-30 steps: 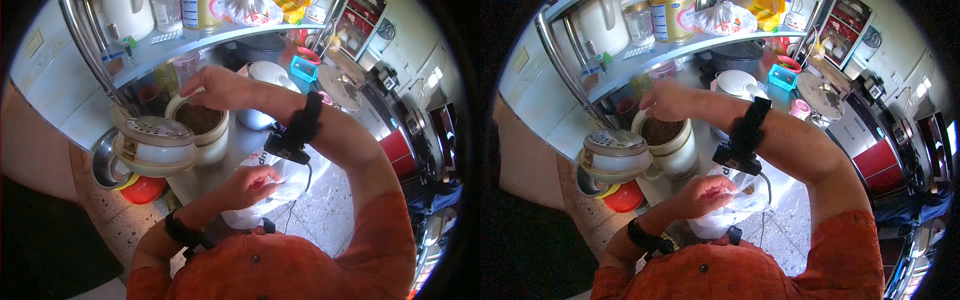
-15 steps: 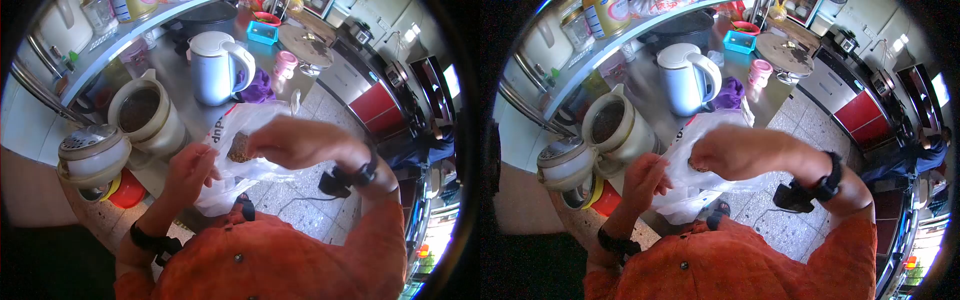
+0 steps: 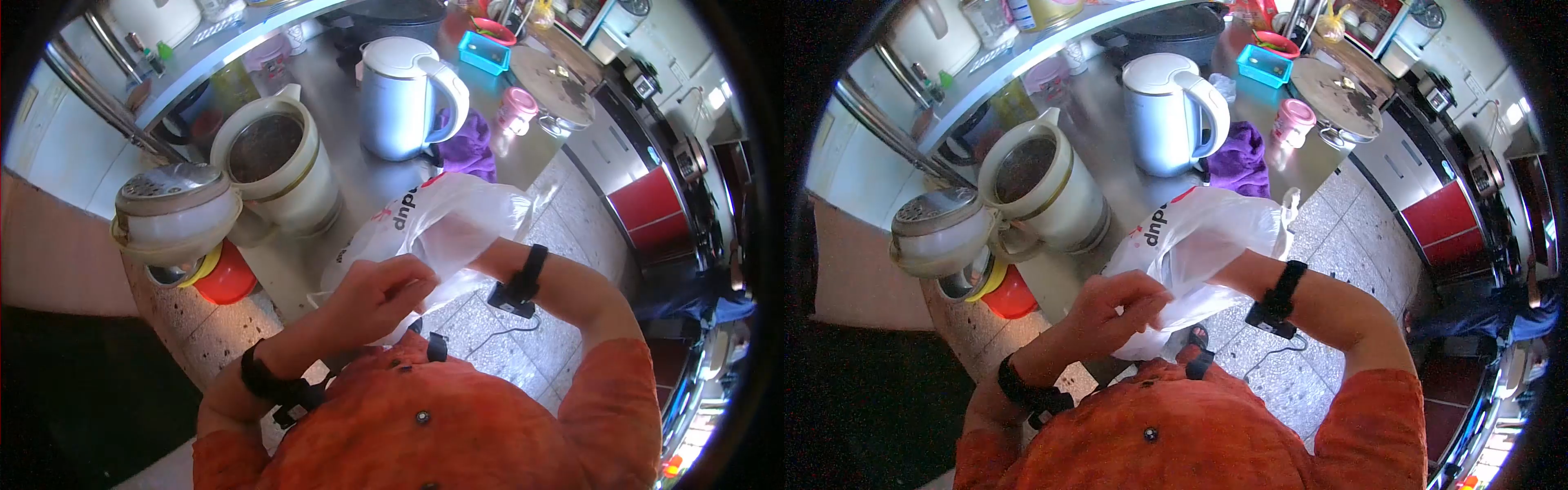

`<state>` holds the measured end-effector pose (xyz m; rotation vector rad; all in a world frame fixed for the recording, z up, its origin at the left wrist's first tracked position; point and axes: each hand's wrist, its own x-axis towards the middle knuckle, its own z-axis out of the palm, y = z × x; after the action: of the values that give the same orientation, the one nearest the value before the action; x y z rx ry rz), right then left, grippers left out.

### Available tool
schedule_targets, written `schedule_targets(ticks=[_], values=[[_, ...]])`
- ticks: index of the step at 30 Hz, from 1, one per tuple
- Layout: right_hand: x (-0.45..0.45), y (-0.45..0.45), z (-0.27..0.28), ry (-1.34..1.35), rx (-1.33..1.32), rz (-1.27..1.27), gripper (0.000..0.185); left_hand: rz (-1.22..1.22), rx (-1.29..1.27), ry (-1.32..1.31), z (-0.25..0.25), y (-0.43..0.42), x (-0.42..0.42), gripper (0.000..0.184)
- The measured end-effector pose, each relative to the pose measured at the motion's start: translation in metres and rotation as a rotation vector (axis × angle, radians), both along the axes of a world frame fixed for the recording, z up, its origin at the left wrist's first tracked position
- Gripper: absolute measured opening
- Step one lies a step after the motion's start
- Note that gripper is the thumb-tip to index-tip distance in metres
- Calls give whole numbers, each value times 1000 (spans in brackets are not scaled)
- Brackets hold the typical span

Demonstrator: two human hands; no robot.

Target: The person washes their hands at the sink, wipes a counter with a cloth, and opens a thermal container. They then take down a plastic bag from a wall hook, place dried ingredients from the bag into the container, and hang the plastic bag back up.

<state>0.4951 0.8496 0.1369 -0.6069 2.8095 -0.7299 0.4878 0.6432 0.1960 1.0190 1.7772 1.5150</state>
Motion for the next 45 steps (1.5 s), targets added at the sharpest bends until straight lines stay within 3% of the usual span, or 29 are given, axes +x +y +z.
schedule_targets(ticks=[2,4,7,10,12,15,20,26,31,33,34,36,42,45], values=[[0,0,11,28,89,44,20,14,17,3,2,3,-2,11],[2,2,21,-79,-323,109,12,185,16,-84,0,6,-4,12],[12,-6,50,88,-116,-2,16,273,96,-147,-2,9,-16,12],[11,10,70,-58,68,46,18,328,152,-185,-3,11,-23,12],[13,18,85,-29,43,15,18,411,146,-244,-1,11,-26,13],[18,18,128,-449,-366,-280,17,425,174,-280,-2,12,-28,14],[2,16,163,-475,-637,-378,19,347,190,-366,-10,10,-29,15],[-77,-20,174,-582,-839,-245,22,200,136,-277,-9,1,-23,17],[-144,-86,156,-462,-706,-130,27,133,77,-235,-6,-10,-22,21],[-157,-102,146,-346,-450,-117,28,145,87,-208,-10,-14,-23,20],[-160,-108,149,-350,-452,-113,28,148,96,-176,-13,-16,-23,19],[-159,-116,153,-87,-113,-71,29,173,105,-160,-17,-17,-23,18],[-151,-117,148,316,-11,72,22,215,136,-153,-23,-14,-22,16],[-149,-119,152,331,31,151,22,220,147,-162,-24,-13,-23,15]])
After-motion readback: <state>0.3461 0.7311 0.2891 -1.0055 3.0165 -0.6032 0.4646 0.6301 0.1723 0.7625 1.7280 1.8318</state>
